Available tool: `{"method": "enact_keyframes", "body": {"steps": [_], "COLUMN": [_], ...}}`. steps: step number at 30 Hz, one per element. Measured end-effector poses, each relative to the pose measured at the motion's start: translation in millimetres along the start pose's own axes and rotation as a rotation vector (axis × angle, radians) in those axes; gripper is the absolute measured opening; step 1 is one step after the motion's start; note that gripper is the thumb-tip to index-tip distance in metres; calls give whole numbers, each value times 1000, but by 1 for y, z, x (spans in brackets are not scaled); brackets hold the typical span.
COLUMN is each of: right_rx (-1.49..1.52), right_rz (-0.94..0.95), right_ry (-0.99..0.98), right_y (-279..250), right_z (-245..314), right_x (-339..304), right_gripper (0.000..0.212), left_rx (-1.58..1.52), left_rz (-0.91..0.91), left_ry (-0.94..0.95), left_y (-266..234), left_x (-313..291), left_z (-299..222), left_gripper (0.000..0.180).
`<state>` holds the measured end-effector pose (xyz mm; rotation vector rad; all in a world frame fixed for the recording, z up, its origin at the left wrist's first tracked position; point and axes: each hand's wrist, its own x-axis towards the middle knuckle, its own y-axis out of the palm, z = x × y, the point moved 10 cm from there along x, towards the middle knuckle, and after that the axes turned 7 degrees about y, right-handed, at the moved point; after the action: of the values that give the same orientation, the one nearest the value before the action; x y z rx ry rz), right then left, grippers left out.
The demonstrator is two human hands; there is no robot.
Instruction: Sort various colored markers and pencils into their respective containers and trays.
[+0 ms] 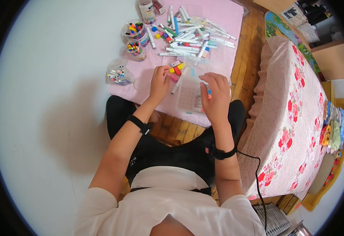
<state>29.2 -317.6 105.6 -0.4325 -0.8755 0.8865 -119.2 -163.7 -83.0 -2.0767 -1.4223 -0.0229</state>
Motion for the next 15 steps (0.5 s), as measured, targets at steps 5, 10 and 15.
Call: {"method": "enact_keyframes", "body": {"steps": [5, 10, 15], "right_rx": [40, 89, 119], "right_rz": [182, 271, 251], "right_ry": [11, 107, 184], "right_y": [46, 63, 64], "right_z": [-1, -19, -42], "right_x": [0, -5, 2], "right_gripper": [34, 32, 31], "left_rx": [390, 685, 541], "left_rz": [9, 55, 74], "left_ry": [68, -63, -204], "left_y": [7, 18, 14], "left_x": [59, 100, 91], "left_z": [49, 99, 101], "left_gripper": [38, 49, 45]}}
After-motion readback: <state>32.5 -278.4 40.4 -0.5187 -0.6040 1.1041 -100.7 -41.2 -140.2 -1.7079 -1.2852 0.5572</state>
